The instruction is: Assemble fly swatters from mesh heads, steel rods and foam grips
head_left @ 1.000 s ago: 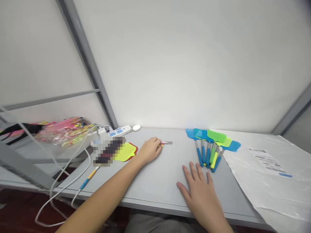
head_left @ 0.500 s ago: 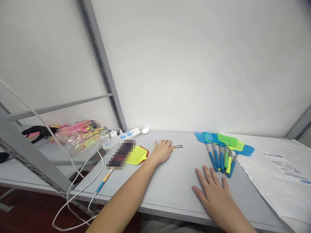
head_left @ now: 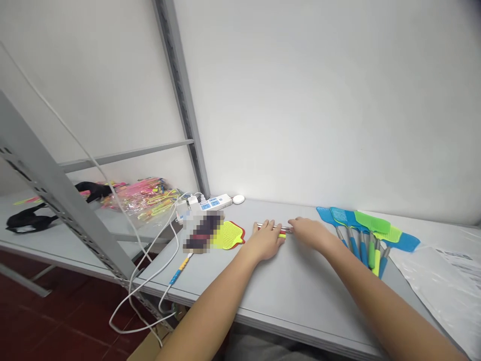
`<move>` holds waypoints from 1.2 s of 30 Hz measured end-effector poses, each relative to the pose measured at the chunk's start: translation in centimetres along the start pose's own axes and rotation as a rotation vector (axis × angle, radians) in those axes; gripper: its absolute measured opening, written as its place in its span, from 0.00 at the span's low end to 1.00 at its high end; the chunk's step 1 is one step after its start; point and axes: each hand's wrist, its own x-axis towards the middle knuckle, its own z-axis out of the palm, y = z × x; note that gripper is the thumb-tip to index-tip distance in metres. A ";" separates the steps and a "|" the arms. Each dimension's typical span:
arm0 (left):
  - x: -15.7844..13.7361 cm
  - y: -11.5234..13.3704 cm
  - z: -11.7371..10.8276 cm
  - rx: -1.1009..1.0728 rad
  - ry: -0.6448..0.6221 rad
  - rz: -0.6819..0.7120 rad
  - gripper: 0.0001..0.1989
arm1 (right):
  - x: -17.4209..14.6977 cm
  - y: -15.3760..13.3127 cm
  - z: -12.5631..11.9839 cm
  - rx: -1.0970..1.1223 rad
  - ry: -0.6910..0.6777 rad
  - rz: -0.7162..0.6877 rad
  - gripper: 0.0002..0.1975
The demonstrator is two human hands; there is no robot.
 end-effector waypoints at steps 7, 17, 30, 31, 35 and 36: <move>-0.5 -0.7 -1.2 -0.013 0.030 -0.016 0.27 | 4.3 1.4 0.4 0.061 -0.056 -0.088 0.17; -0.6 -1.0 -2.2 -0.042 0.122 0.030 0.12 | 3.5 3.5 -0.8 0.394 0.263 -0.083 0.10; -1.1 -0.6 -2.0 -0.026 0.199 0.070 0.08 | -11.8 2.8 -3.9 1.325 1.382 -0.029 0.09; -1.3 -0.5 -2.0 -0.023 0.208 0.067 0.08 | -12.6 2.2 -2.9 1.388 1.343 -0.026 0.09; -2.9 0.7 -1.4 -0.007 0.249 0.069 0.08 | -14.0 0.9 1.1 1.625 1.310 0.066 0.09; -3.4 1.3 -1.1 -0.010 0.262 0.082 0.08 | -14.0 0.7 1.8 1.693 1.318 0.086 0.08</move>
